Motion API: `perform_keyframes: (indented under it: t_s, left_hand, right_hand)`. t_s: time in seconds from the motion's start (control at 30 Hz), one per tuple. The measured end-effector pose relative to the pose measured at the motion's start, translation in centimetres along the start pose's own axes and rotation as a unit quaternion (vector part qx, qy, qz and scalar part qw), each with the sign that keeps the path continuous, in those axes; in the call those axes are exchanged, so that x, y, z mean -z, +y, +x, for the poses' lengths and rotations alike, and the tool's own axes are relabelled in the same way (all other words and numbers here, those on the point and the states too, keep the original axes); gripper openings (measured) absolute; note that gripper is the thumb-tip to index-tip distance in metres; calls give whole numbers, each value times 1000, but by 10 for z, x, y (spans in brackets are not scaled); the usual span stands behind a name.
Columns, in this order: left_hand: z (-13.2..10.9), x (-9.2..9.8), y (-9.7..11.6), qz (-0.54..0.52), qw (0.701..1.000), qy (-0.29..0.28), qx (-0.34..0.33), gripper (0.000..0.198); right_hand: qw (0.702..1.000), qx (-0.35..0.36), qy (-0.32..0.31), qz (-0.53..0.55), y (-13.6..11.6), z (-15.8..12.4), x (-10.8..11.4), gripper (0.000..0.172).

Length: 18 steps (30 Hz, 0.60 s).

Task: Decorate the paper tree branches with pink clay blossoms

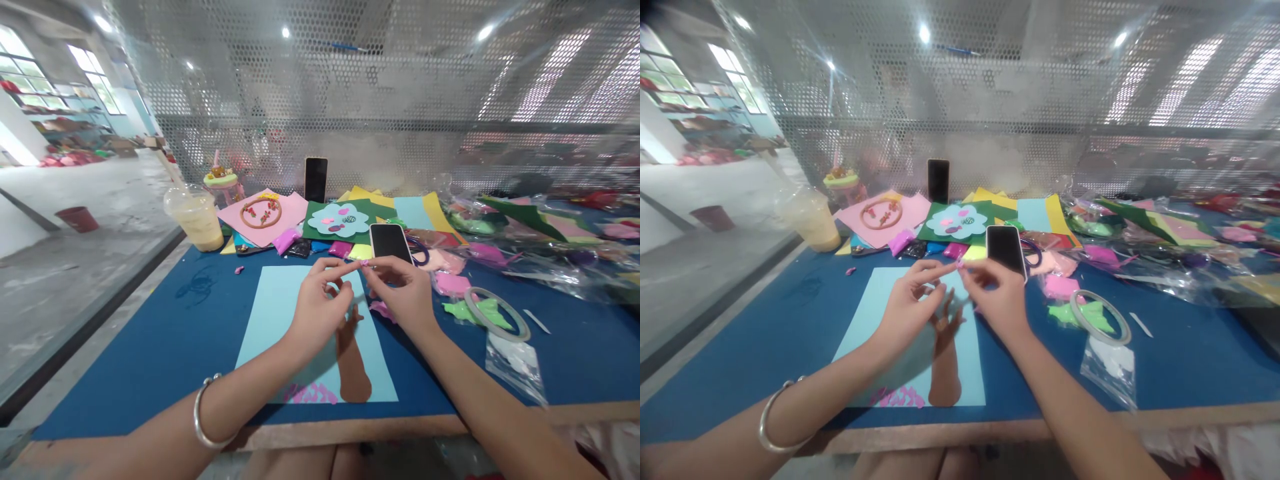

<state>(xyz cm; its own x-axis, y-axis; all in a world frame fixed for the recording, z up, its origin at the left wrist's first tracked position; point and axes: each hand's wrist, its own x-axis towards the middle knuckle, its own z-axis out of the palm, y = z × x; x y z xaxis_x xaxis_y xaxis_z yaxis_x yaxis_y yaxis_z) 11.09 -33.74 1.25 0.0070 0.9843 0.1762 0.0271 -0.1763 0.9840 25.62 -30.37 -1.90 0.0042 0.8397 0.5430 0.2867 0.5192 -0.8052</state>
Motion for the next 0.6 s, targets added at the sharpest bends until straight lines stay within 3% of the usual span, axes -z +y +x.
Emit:
perform_keyframes:
  t_s: [0.27,0.6]
  left_hand:
    - [-3,0,-2,-45,998,-18,32,36]
    - [-6,-3,-2,-93,994,-19,58,37]
  right_hand:
    - [996,45,29,-76,-1,-2,-3,20]
    - [999,15,30,-35,1,1,-2,16]
